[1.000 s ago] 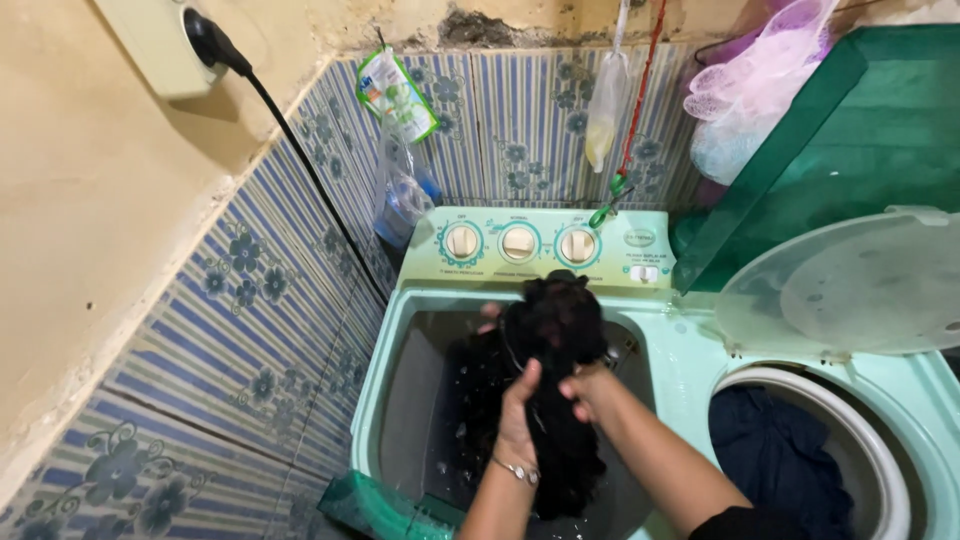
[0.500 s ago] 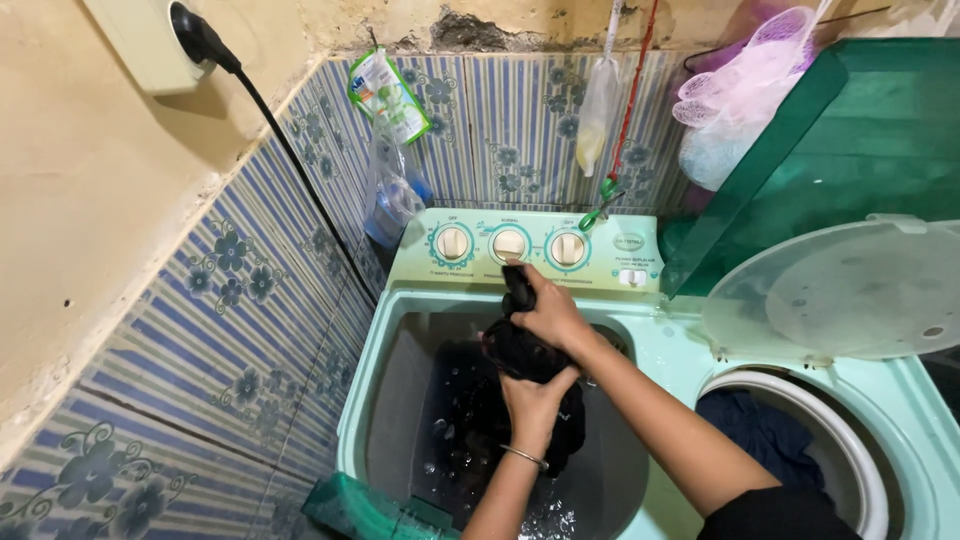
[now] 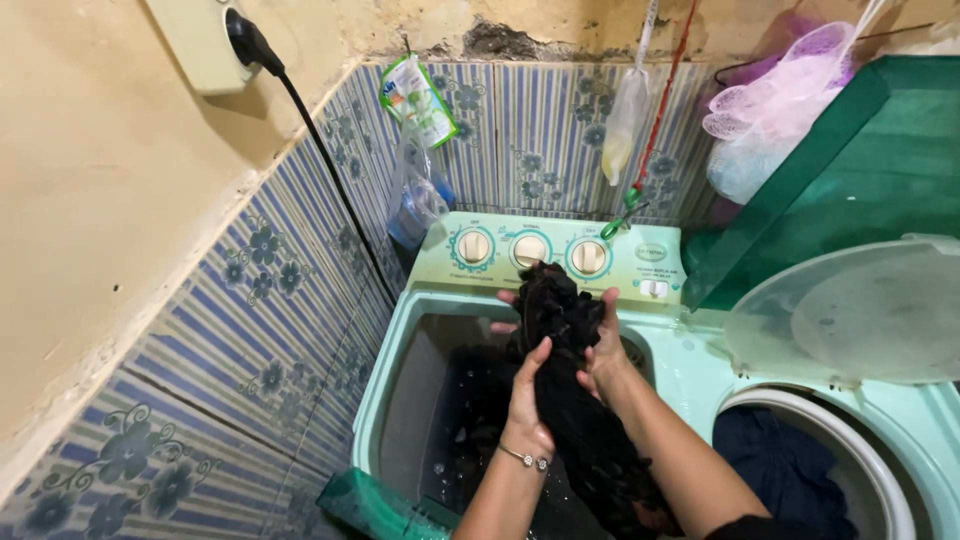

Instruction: Hand wash several items of clothing in a twin-tub washing machine basin.

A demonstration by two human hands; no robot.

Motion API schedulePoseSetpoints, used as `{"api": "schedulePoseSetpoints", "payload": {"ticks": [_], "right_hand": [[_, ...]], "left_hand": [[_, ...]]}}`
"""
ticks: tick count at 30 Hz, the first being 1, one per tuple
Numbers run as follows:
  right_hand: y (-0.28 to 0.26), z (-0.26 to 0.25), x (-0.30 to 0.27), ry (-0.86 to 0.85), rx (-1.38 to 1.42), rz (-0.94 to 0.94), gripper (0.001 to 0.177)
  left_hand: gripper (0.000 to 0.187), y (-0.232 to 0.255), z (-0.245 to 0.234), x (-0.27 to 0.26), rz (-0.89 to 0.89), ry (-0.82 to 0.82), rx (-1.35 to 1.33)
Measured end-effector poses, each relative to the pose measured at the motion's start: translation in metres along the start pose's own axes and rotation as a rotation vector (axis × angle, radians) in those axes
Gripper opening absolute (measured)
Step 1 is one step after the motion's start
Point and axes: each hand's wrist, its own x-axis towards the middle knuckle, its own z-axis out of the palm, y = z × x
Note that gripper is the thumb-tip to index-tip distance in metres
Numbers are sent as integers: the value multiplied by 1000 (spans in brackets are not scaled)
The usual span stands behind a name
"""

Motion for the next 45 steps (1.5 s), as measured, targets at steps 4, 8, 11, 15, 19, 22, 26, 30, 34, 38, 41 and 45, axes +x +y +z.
{"api": "schedulePoseSetpoints", "payload": {"ticks": [4, 8, 11, 15, 19, 22, 26, 30, 34, 38, 41, 45], "right_hand": [[-20, -49, -7, 0, -109, 82, 68], [-30, -43, 0, 141, -204, 218, 45], [-34, -44, 7, 154, -317, 266, 39], [-30, -35, 11, 171, -564, 261, 43], [-34, -18, 13, 36, -511, 311, 40], [-30, -23, 18, -88, -832, 307, 34], [-23, -10, 25, 189, -1367, 383, 42], [-7, -22, 30, 237, -1752, 352, 53], [10, -12, 36, 245, -1925, 295, 41], [31, 1, 36, 404, -2136, 448, 36], [50, -9, 30, 449, -2230, 522, 35], [74, -24, 13, 425, -2299, 528, 27]], "left_hand": [[43, -12, -17, 3, -9, 47, 168], [34, -20, 2, -1, 146, 168, 412], [33, -21, 9, 4, 271, 299, 449], [31, -19, 5, 7, 412, 434, 426], [27, -7, -29, 17, 320, 428, 326], [25, -8, -34, 18, 215, 410, 275], [29, -18, -16, 15, 380, 461, 415], [31, -22, -56, 43, 613, 551, 632], [33, -21, -110, 82, 748, 631, 649], [38, -10, -131, 94, 832, 723, 666], [41, -11, -131, 93, 856, 694, 736], [45, -14, -154, 91, 875, 650, 828]]}}
